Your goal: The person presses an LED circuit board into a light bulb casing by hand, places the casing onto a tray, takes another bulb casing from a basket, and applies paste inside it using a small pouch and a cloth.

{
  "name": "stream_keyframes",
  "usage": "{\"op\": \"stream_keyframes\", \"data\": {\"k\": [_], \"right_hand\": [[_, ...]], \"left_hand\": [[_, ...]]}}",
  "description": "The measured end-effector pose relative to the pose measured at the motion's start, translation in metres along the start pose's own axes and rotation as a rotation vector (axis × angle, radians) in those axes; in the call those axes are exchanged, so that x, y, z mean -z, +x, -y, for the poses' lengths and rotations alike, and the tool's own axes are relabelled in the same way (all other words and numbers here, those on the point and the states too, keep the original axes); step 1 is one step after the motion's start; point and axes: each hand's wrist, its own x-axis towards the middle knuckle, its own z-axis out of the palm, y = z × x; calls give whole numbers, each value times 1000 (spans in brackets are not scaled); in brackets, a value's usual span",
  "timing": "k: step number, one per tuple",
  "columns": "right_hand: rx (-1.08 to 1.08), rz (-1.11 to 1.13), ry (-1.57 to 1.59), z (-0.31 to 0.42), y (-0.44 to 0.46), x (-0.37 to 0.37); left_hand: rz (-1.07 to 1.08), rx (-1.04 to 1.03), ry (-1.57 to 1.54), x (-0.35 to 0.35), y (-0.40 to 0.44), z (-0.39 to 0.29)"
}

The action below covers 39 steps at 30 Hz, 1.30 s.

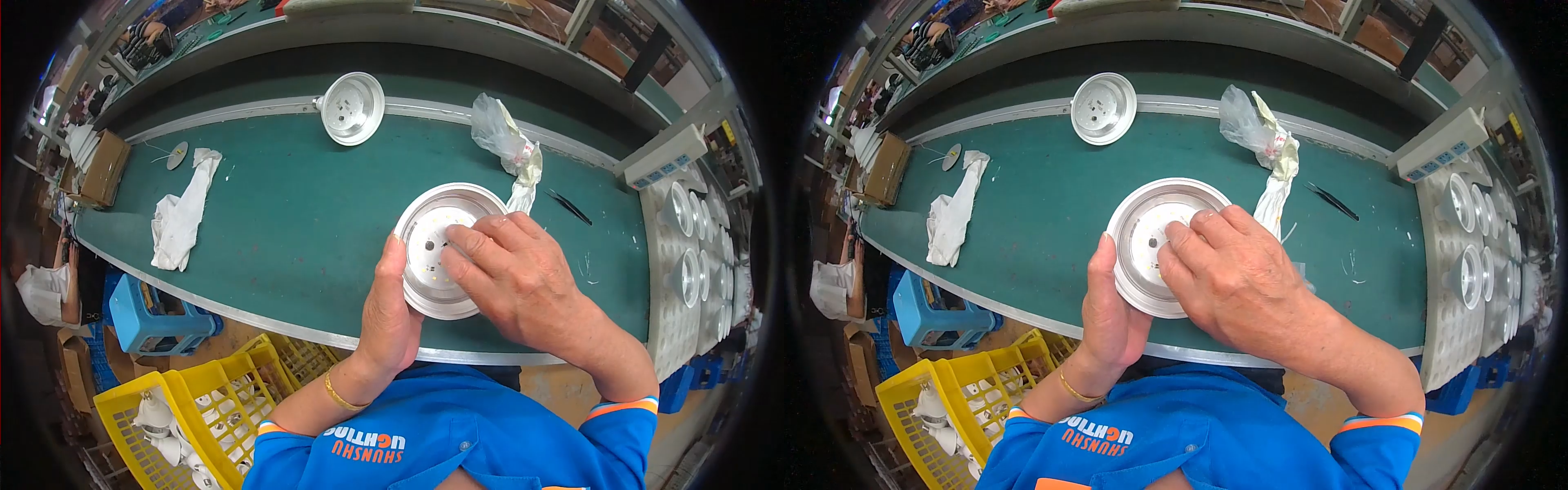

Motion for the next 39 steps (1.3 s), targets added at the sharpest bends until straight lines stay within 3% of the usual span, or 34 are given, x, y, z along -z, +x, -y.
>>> {"op": "stream_keyframes", "data": {"k": [11,18,27,34,39], "right_hand": [[6,215,90,5,-2,7],[33,196,54,3,-2,-3],[13,91,85,1,5,9],[-48,-152,-55,-18,-7,27],[-381,-264,133,-19,-23,25]], "left_hand": [[-10,-49,44,1,-3,1],[-62,-55,74,2,2,0],[9,-36,-16,-1,2,-11],[6,-1,-46,3,1,-10],[2,6,-8,6,0,-11]]}}
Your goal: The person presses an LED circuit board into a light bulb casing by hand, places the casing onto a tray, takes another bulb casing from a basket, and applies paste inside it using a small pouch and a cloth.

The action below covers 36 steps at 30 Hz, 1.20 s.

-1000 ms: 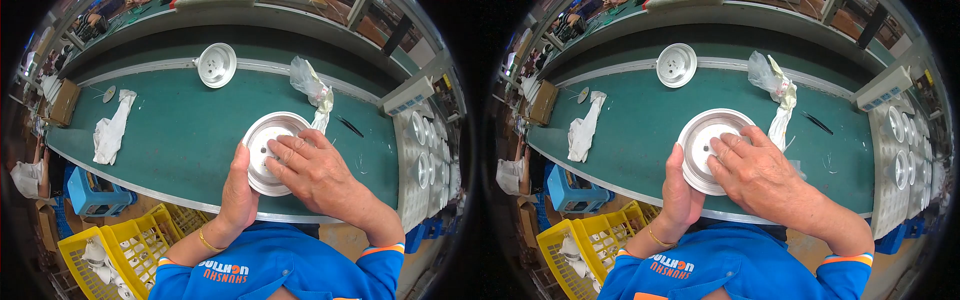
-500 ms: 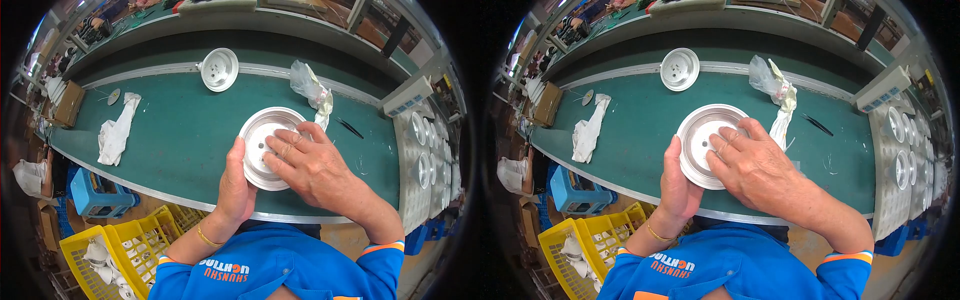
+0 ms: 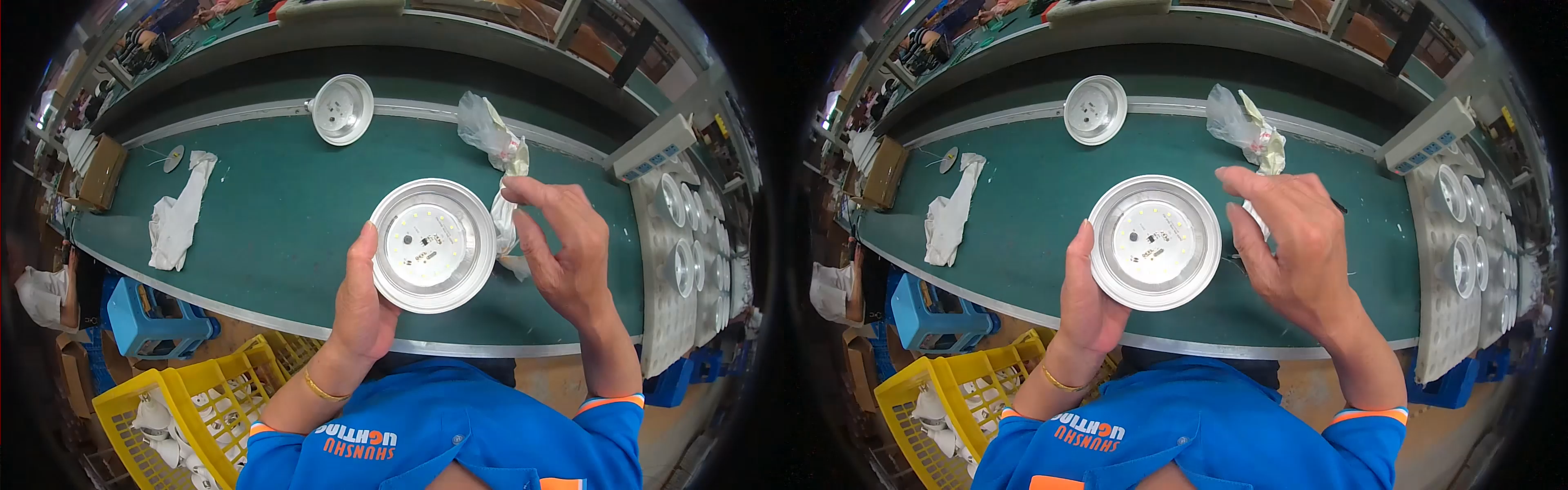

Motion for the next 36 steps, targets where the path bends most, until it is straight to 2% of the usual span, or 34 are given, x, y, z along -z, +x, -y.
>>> {"op": "stream_keyframes", "data": {"k": [2,3,5,8,14,18,21,23,27,33,36], "right_hand": [[-245,22,263,-3,-7,-7],[-248,22,264,-3,-8,-9],[-411,99,479,-2,-9,-13],[-483,187,578,-6,-14,-23],[-580,272,737,-7,-18,-36],[-584,247,741,-9,-25,-47],[-638,147,814,-6,-30,-56],[-699,94,850,-3,-34,-61],[-666,76,831,8,-35,-63],[-749,94,904,10,-39,-58],[-645,108,820,12,-40,-57]], "left_hand": [[-15,5,29,1,0,0],[-16,7,31,1,0,-1],[8,17,54,0,0,-3],[60,49,116,0,1,-9],[222,92,278,11,14,-20],[220,27,344,8,18,-25],[141,14,229,5,14,-20],[47,-78,192,8,14,-6],[-47,-131,122,11,10,11],[-41,-74,-96,9,6,15],[-50,-55,-97,16,6,20]]}}
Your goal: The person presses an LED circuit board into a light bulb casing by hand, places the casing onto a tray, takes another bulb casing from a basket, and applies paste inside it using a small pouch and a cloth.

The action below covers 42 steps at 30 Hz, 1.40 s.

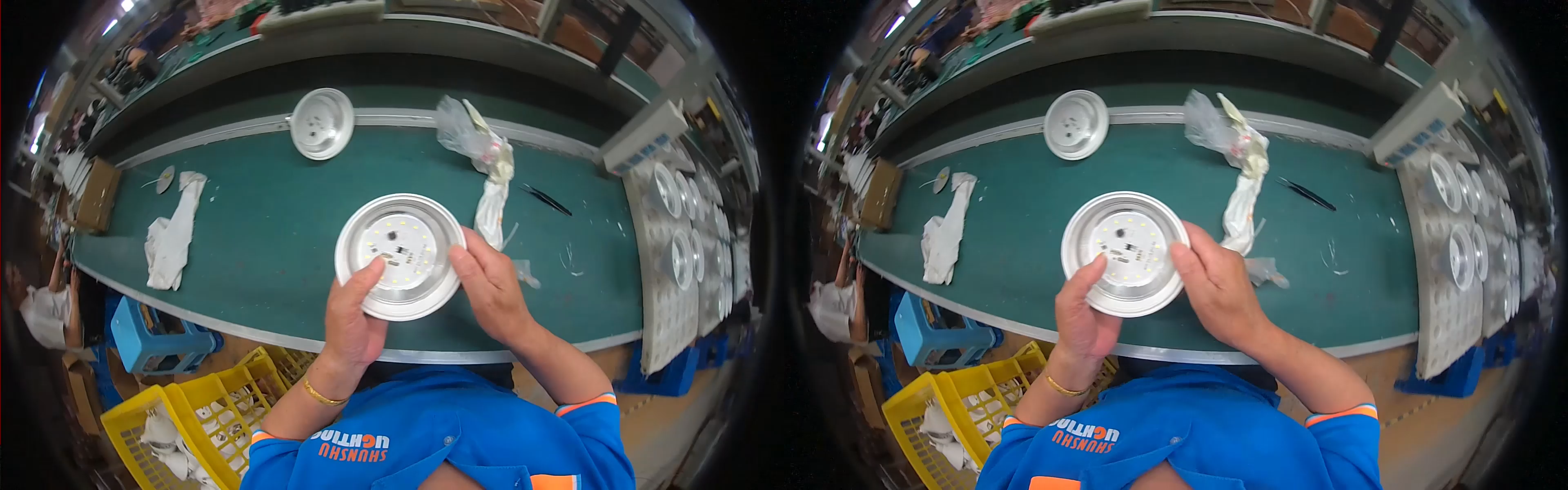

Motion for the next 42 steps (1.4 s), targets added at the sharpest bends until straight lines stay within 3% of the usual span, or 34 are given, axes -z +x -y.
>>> {"op": "stream_keyframes", "data": {"k": [3,7,15,19,28,37,42], "right_hand": [[-69,-26,15,-2,-4,2],[43,-64,-159,-3,3,7],[-64,-81,-153,-8,1,4],[114,-132,-218,-24,-3,-1],[132,-231,-219,-25,-12,-3],[206,-283,-204,-30,-19,22],[300,-338,-207,-23,-17,28]], "left_hand": [[21,14,68,-3,-3,0],[63,62,166,-6,-2,2],[-9,61,345,-7,0,3],[79,111,275,-2,-1,-2],[29,-103,544,2,9,17],[-102,-68,680,-36,1,27],[-90,-159,751,-57,-2,27]]}}
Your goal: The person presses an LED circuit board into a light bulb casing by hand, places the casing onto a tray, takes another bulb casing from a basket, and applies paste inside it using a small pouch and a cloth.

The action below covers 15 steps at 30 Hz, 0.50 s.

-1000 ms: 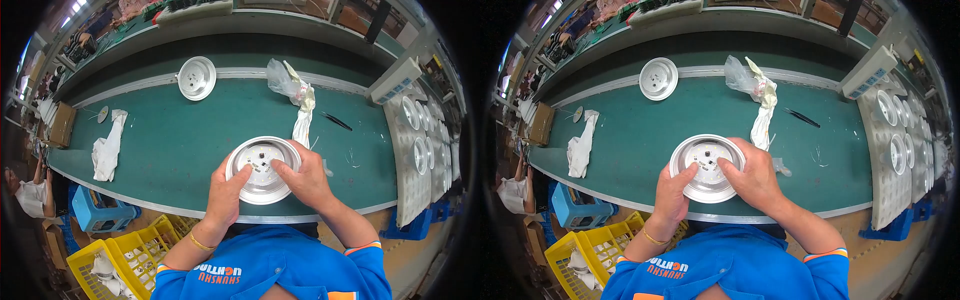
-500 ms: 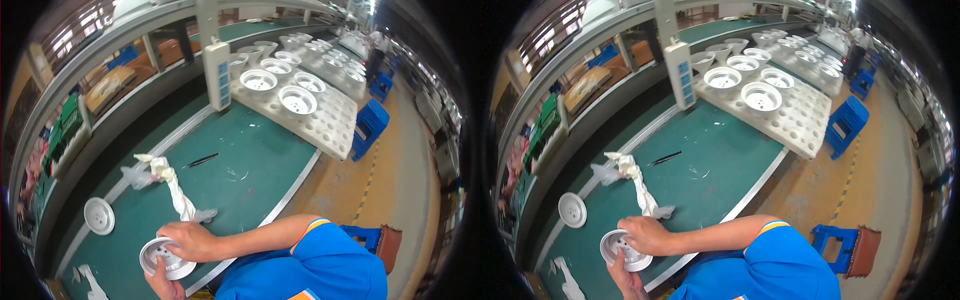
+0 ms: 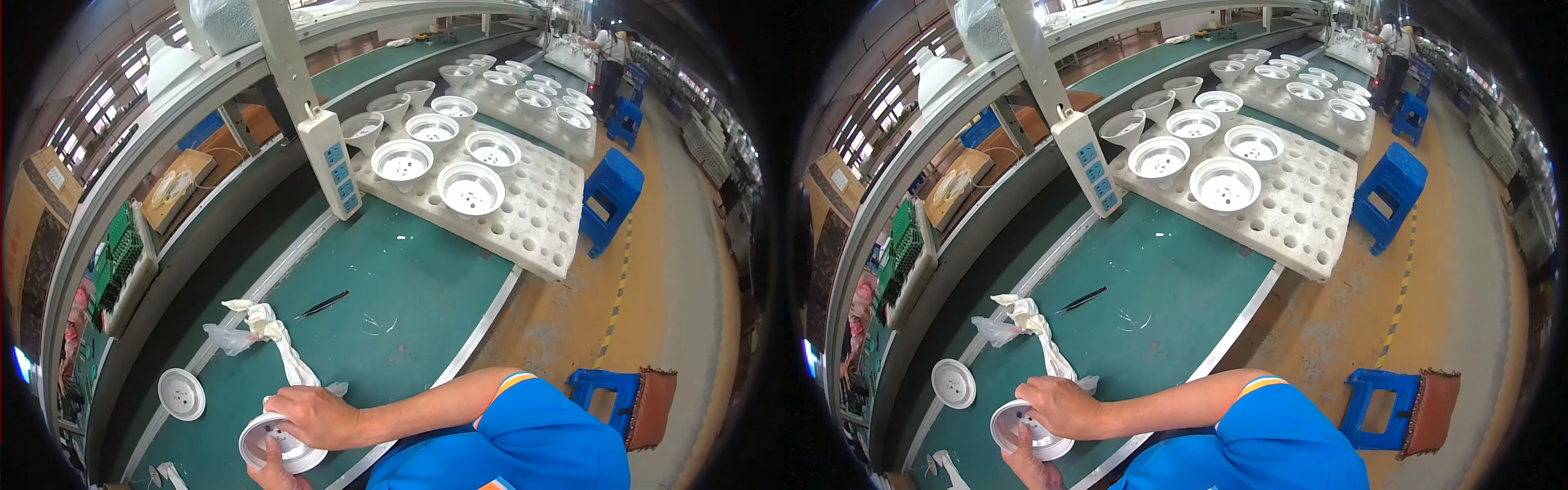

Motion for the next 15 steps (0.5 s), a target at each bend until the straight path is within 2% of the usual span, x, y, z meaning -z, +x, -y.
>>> {"op": "stream_keyframes", "data": {"k": [3,6,9,11,13,15], "right_hand": [[17,11,11,4,6,1],[40,3,29,2,12,1],[-31,33,62,0,17,4],[-65,30,74,-1,21,6],[-88,51,70,-2,26,7],[-107,42,66,-3,29,7]], "left_hand": [[-73,25,87,-11,-6,-18],[-37,-1,51,-7,1,-18],[-49,21,37,-8,7,-20],[-39,106,75,-4,12,-19],[69,-6,-75,2,22,-7],[91,19,-88,4,24,-8]]}}
